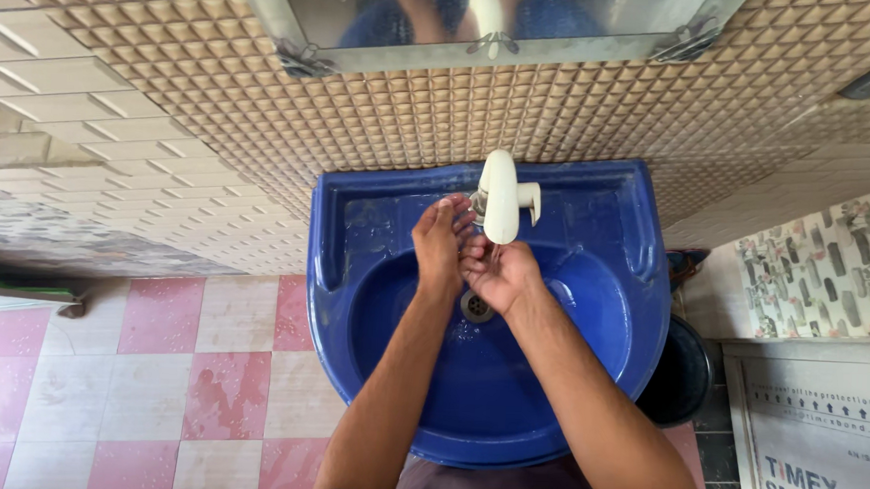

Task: The person washes a small grey object with a red scrubbing pad under running water, then washes a bar of soap, and finally washes their hands. The person places the washed items on a wall shelf.

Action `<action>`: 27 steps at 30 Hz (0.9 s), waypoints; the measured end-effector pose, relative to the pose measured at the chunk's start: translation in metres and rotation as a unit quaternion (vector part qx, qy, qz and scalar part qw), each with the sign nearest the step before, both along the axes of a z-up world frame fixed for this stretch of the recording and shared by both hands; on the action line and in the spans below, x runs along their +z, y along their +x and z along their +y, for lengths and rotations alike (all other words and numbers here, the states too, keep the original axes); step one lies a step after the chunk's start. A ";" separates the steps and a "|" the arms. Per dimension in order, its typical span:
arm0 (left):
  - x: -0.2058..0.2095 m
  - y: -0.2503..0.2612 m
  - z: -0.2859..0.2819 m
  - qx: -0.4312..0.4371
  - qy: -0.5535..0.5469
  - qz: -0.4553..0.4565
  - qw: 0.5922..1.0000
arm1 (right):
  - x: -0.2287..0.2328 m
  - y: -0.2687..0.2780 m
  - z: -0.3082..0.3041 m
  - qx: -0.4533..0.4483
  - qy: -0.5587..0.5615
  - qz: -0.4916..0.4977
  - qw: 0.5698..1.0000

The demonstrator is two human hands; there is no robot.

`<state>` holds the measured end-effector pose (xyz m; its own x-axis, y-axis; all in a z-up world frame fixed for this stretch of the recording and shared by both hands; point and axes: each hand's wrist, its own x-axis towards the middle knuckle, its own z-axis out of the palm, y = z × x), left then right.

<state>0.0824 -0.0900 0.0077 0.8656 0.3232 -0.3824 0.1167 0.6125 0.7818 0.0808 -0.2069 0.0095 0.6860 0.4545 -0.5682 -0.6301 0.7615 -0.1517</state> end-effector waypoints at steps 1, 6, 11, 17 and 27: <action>-0.001 0.000 0.004 -0.012 0.036 -0.007 0.999 | 0.005 0.000 0.000 0.012 0.004 0.020 1.000; -0.007 -0.005 0.013 -0.038 0.046 0.015 0.998 | 0.010 -0.006 0.010 0.049 0.045 0.013 0.998; 0.005 -0.011 -0.004 -0.023 0.251 -0.017 0.968 | -0.005 -0.003 -0.015 -0.049 0.177 0.056 0.981; 0.022 -0.051 -0.044 -0.278 0.740 -0.041 0.612 | -0.015 0.031 -0.088 -0.176 -0.358 -0.338 0.852; 0.015 -0.010 -0.087 -0.305 0.799 -0.098 0.509 | -0.018 0.031 -0.093 0.117 -0.913 -0.364 0.146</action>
